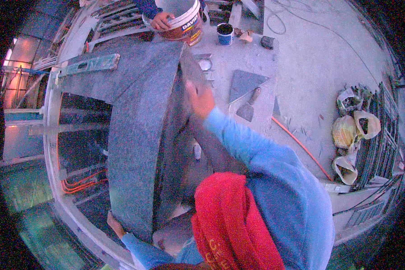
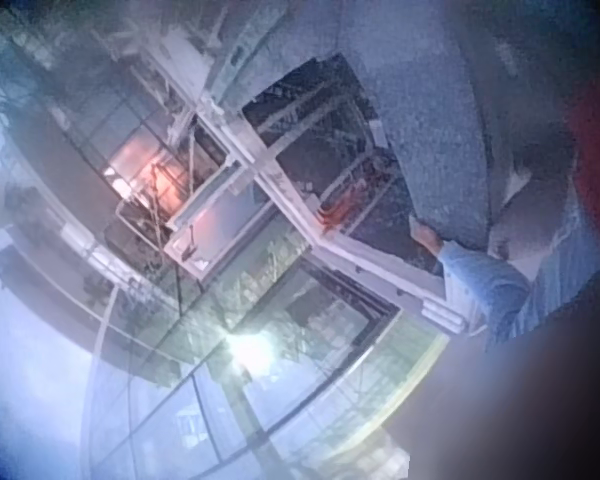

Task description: The person positions a large stone tile onto a prepared floor surface, aligns it with adjacent tiles, and uses a trowel to apply and smooth adhesive or grout along the edges. The person then scrapes excess material from the tile surface and continues to adjust the tile placement.

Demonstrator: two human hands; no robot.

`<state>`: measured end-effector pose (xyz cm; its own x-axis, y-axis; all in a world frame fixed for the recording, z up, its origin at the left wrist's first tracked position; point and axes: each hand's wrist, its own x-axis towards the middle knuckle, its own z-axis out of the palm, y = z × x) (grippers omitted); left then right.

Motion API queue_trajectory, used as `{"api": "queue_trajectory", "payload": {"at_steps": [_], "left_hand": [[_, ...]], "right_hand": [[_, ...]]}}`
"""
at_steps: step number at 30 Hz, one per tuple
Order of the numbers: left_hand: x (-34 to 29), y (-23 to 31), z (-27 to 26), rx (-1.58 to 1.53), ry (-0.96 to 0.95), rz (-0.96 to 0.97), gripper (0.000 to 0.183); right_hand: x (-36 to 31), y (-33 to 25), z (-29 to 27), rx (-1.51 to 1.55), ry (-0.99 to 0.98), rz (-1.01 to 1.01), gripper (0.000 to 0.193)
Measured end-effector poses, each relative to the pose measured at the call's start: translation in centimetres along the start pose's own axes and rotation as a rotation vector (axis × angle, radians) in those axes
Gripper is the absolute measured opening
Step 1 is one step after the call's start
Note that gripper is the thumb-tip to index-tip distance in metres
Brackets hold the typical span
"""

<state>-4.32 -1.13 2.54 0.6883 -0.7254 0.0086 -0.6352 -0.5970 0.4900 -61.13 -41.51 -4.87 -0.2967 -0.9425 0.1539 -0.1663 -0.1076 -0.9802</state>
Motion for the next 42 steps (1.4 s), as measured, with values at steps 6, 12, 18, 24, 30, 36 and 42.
{"api": "queue_trajectory", "payload": {"at_steps": [6, 12, 18, 24, 30, 36, 42], "left_hand": [[1.6, -3.8, -0.4, 0.083, -0.072, 0.130, 0.049], [1.4, -4.3, -0.3, -0.164, -0.132, -0.016, 0.046], [1.1, -2.1, -0.3, -0.021, -0.044, -0.027, 0.043], [0.4, -0.3, -0.2, 0.013, -0.042, -0.027, 0.044], [0.7, -1.0, -0.1, 0.047, -0.032, 0.017, 0.045], [0.9, -2.1, -0.1, -0.053, -0.042, -0.061, 0.047], [1.2, -1.9, -0.4, -0.012, -0.068, -0.056, 0.047]], "right_hand": [[6.3, -1.0, -4.7, -0.224, 0.031, 0.090, 0.043], [4.5, -7.3, -9.9, -0.706, -0.364, -0.454, 0.037], [5.8, -12.5, -8.4, -1.205, -0.644, -0.306, 0.036], [7.8, -14.3, -7.4, -1.293, -0.577, -0.256, 0.038], [6.7, -13.4, -7.6, -1.176, -0.613, -0.253, 0.034], [9.4, -11.3, -10.0, -0.950, -0.488, -0.310, 0.038], [13.0, -6.4, -11.9, -0.397, -0.614, -0.014, 0.046]]}}
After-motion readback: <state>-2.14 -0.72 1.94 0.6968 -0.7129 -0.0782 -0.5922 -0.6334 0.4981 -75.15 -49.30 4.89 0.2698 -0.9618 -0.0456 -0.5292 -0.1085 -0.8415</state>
